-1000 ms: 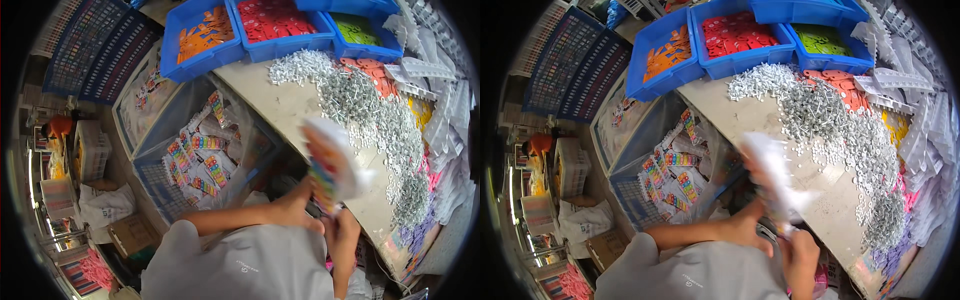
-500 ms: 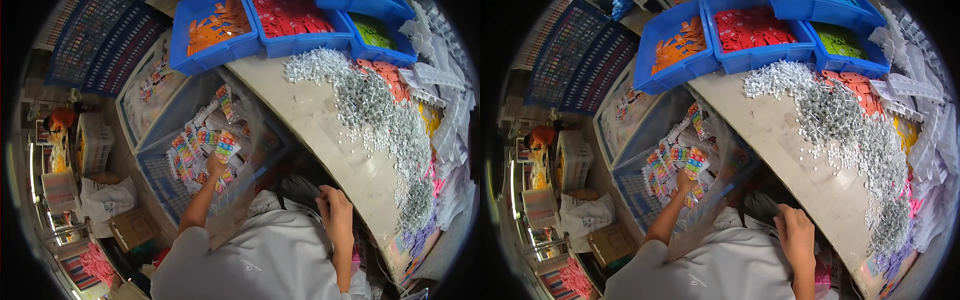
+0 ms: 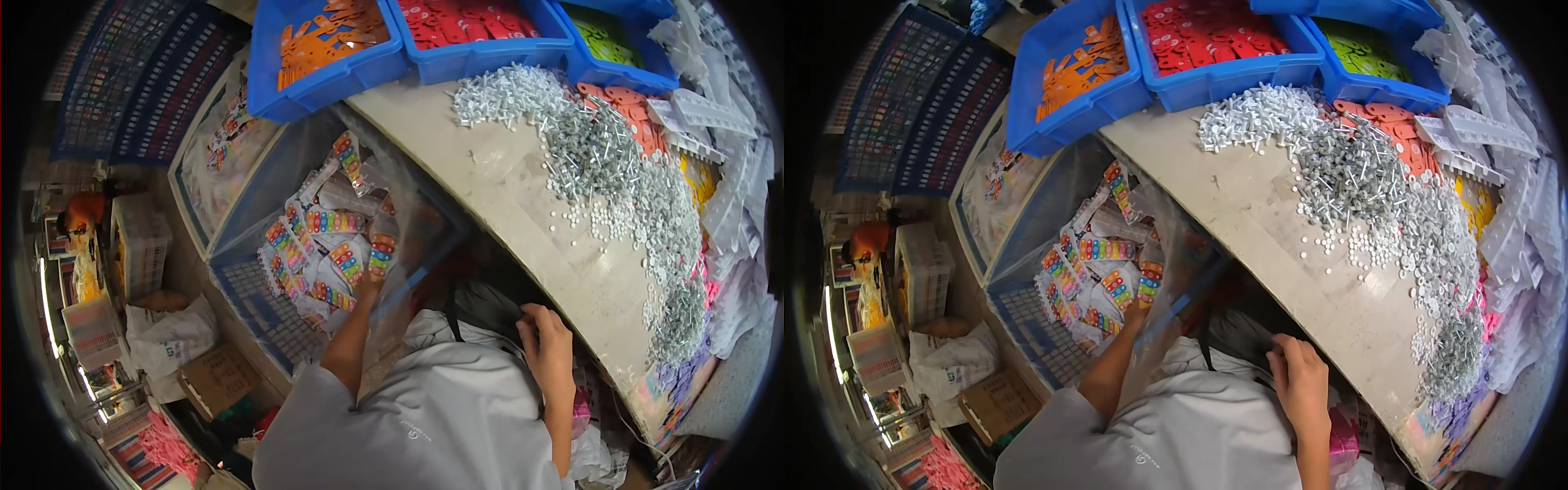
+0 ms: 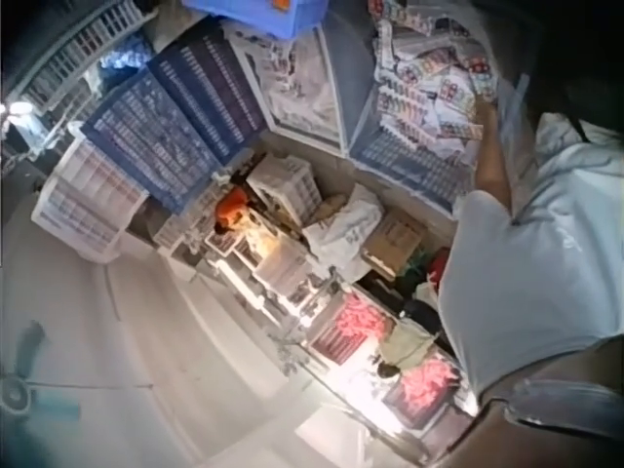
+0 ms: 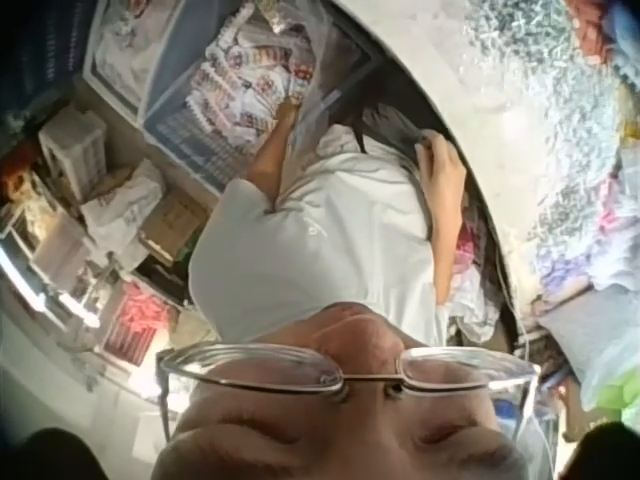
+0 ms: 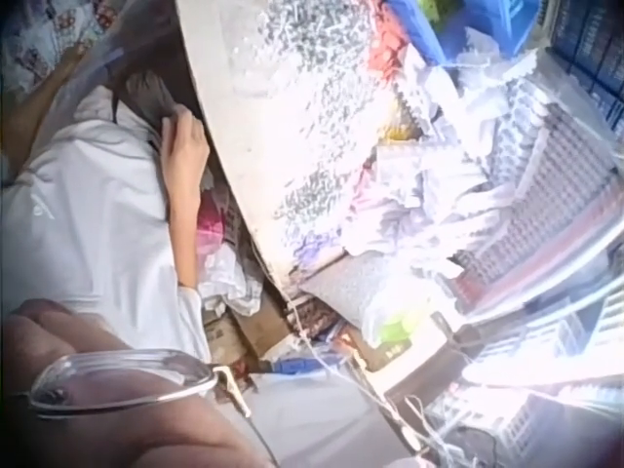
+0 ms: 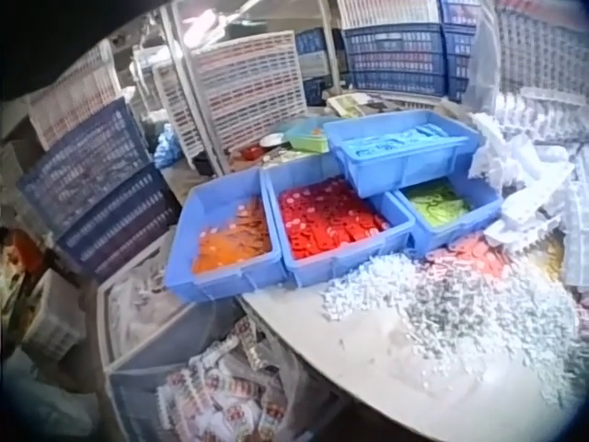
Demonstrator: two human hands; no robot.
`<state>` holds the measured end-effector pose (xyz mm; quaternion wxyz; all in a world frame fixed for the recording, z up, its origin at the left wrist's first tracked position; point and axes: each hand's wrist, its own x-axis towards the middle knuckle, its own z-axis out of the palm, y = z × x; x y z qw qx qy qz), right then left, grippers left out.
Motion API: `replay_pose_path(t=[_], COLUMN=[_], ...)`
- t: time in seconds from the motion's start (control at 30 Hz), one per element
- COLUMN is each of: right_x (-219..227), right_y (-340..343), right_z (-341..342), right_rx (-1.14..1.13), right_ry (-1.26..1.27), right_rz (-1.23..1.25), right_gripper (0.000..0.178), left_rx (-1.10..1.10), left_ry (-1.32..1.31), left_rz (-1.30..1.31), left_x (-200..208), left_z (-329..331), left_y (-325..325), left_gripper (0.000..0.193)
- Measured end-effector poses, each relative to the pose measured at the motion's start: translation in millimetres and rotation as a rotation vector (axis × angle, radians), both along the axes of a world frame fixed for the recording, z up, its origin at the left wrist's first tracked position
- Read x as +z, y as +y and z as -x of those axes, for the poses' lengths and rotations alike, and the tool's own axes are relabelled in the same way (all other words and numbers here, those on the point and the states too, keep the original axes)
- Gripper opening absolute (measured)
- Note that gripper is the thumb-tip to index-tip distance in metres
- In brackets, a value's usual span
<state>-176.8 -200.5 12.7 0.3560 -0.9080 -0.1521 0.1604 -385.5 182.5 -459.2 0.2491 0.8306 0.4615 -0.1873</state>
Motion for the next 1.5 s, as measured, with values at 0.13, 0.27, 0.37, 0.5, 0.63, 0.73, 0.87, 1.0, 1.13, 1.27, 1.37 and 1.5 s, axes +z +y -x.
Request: replay_pose_path(t=[0.13,0.27,0.37,0.5,0.63,0.73,0.87,1.0,1.13,1.27,1.37,1.5], right_x=[3.6,-0.5,6.8,10.5,37.4,53.5,59.0,23.9,26.7,30.9,45.3,119.6], right_y=[-2.6,-25.8,-40.8,-71.2,-120.5,-162.1,-172.1,-191.7,-163.3,-162.7,-174.5,-156.2], right_z=[-2.2,-3.8,-4.9,-21.9,-77.7,-133.0,-240.1,-356.0,-385.1,-382.0,-364.4,-276.8], right_rx=[0.033,-0.071,-0.249,-0.44,-0.523,-0.637,-0.403,-0.488,-0.598,-0.692,-0.673,-0.591], right_ry=[-0.102,-0.151,-0.28,-0.415,-0.746,-0.797,-0.947,-0.551,-0.381,-0.54,-0.946,-0.686], right_rz=[-0.046,-0.093,-0.182,-0.178,0.036,-0.022,0.014,-0.176,-0.307,-0.274,-0.289,-0.527], right_gripper=[0.021,0.013,0.01,0.01,0.011,0.019,0.036,0.046,0.039,0.025,0.024,0.046], left_rx=[-0.343,-0.003,0.022,-0.659,-1.107,-1.309,-1.329,-1.19,-1.179,-1.209,-1.235,-0.972], left_ry=[0.19,-0.941,-1.202,-1.385,-1.392,-1.325,-1.31,-1.259,-1.256,-1.245,-1.266,-1.281], left_rz=[-0.005,0.066,0.169,0.082,0.308,0.409,0.32,0.332,0.307,0.27,0.289,0.422], left_x=[54.0,186.7,340.7,429.9,435.9,444.5,441.2,442.5,437.8,438.9,440.8,436.0], left_z=[-59.0,-179.3,-252.8,-285.5,-300.9,-304.1,-302.8,-305.8,-303.9,-302.1,-305.0,-300.2], left_y=[50.8,-6.3,-85.6,-169.5,-244.4,-279.2,-277.6,-284.3,-282.2,-283.2,-285.9,-268.7], left_gripper=[0.044,0.016,0.013,0.006,0.013,0.018,0.016,0.013,0.013,0.014,0.014,0.018])
